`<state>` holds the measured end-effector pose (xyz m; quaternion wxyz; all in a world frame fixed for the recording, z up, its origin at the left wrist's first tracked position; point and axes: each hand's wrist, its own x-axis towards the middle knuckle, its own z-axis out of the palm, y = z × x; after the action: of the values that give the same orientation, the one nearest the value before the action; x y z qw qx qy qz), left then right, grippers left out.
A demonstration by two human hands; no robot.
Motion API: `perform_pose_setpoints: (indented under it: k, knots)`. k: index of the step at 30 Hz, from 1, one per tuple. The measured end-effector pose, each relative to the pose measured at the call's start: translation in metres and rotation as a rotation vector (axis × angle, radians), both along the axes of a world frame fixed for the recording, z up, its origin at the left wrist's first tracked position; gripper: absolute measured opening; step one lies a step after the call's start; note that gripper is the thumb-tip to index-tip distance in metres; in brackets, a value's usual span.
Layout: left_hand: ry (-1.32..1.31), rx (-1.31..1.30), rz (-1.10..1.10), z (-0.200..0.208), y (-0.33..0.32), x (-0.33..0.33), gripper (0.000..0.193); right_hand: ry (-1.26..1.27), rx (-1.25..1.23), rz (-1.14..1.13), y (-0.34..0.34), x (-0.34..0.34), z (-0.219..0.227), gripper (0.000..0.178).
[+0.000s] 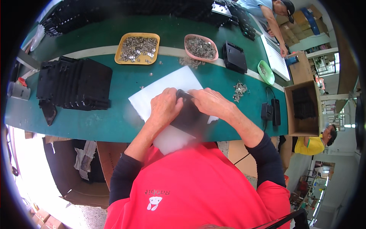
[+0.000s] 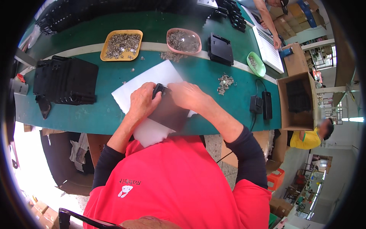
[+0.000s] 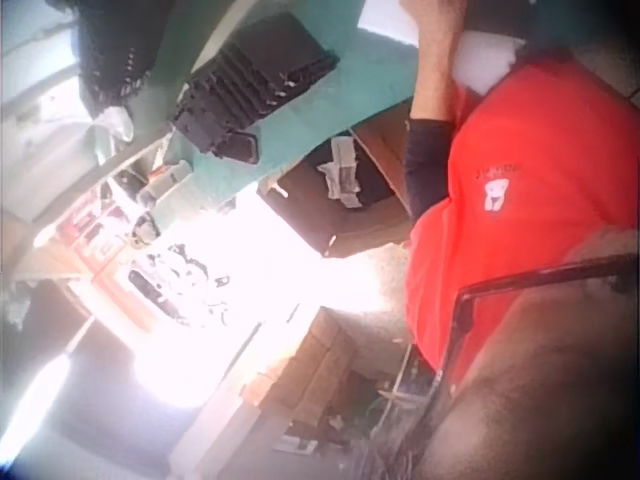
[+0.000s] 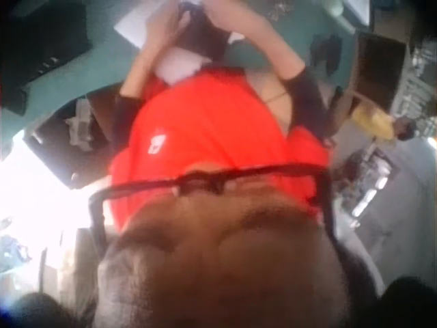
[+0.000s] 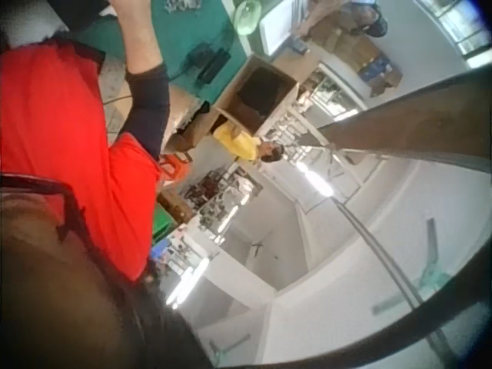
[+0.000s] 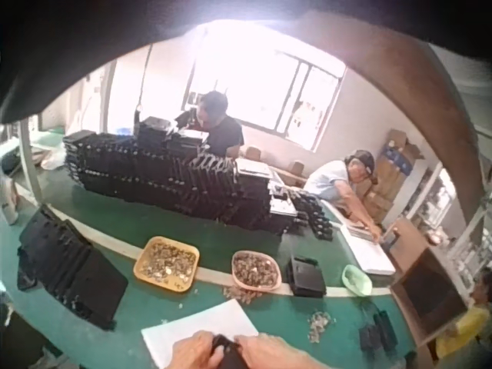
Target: The person uses a screwdriver to fasten screws into a black rectangular electronic device placed on a white foam pad. They repeatedly pick up screws from a yellow tray and insert them into the device, tightening them with the tool. The person handles multiple units of the device, moving them aside after assembly.
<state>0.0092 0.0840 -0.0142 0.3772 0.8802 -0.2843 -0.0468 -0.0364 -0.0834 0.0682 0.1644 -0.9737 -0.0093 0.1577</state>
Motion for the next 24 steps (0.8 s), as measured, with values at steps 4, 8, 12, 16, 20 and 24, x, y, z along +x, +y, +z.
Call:
perform_pose_setpoints:
  k: [4, 8, 12, 16, 20, 24]
  knots:
    - [-0.068, -0.080, -0.027, 0.011, 0.003, -0.003, 0.023, -0.080, 0.210, -0.111, -0.032, -0.018, -0.034, 0.020]
    - [0.020, -0.065, -0.071, 0.026, 0.006, 0.001, 0.021, 0.097, 0.601, -0.285, -0.040, -0.028, -0.033, 0.024]
    - [0.035, -0.136, -0.129, 0.059, 0.006, 0.031, 0.020, 0.164, 0.856, -0.486, -0.047, -0.033, -0.044, 0.025]
    - [0.203, -0.049, -0.311, 0.089, 0.004, 0.054, 0.022, 0.156, 1.035, -0.524, -0.049, -0.031, -0.043, 0.023]
    - [0.146, 0.198, -0.638, 0.083, -0.017, 0.068, 0.023, 0.063, 1.109, -0.562, -0.052, -0.029, -0.044, 0.021]
    - [0.076, 0.315, -0.803, 0.059, -0.043, 0.055, 0.020, -0.123, 1.173, -0.579, -0.045, -0.022, -0.039, 0.020]
